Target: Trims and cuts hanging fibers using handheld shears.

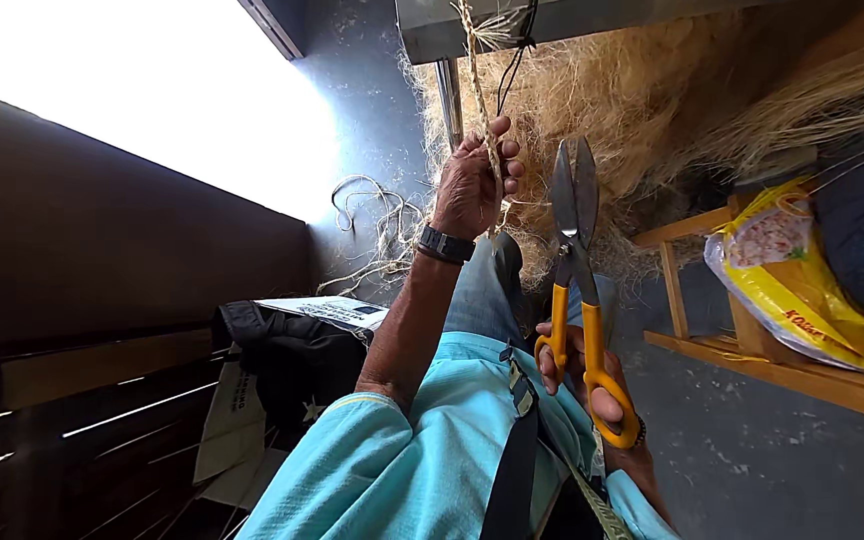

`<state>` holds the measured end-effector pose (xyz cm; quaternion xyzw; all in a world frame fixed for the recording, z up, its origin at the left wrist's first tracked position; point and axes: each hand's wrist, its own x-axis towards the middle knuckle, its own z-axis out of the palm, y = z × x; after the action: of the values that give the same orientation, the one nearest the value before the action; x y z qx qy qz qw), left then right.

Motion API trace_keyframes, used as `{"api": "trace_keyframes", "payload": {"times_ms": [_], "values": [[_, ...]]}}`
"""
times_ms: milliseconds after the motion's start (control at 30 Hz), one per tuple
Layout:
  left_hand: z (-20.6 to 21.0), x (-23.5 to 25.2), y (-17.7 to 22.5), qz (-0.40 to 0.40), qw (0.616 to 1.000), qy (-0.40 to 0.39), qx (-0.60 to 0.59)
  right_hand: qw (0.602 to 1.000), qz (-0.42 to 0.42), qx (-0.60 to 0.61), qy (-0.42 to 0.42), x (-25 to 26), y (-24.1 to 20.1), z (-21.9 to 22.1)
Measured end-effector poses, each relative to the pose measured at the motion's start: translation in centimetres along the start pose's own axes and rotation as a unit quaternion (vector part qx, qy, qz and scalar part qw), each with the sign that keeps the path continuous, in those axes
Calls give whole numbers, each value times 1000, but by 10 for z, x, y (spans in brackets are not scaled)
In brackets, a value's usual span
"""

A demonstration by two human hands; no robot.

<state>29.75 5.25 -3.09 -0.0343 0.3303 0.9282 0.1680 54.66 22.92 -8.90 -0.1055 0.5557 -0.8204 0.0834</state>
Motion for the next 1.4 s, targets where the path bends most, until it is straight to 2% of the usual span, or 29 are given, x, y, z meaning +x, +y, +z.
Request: {"api": "trace_keyframes", "payload": {"times_ms": [100,200,267,433,600,667,800,900,1000,1100,1267,1400], "values": [[5,-6,-5,24,997,65,46,999,-27,-16,40,5,2,4],[7,-19,-18,43,994,83,62,994,-50,-37,86,16,4,3],[9,-33,-29,48,992,61,95,991,-70,-46,102,28,5,-1],[17,-73,-60,57,987,-48,140,978,-94,-80,171,58,5,0],[23,-89,-74,22,987,-78,136,969,-101,-62,218,72,7,14],[23,-84,-72,45,981,-67,176,967,-82,-48,236,72,8,18],[8,-48,-61,142,950,-42,276,967,-44,-57,244,61,14,15],[-2,-19,-36,123,950,27,285,969,-50,-70,230,52,18,10],[-10,0,-12,92,959,58,263,967,-49,-93,234,46,16,8],[-25,13,7,100,956,39,273,960,-45,-134,241,43,14,4],[-39,19,22,75,980,-12,185,955,-71,-158,242,41,11,1],[-31,18,16,62,995,28,79,965,-95,-133,204,39,5,0]]}}
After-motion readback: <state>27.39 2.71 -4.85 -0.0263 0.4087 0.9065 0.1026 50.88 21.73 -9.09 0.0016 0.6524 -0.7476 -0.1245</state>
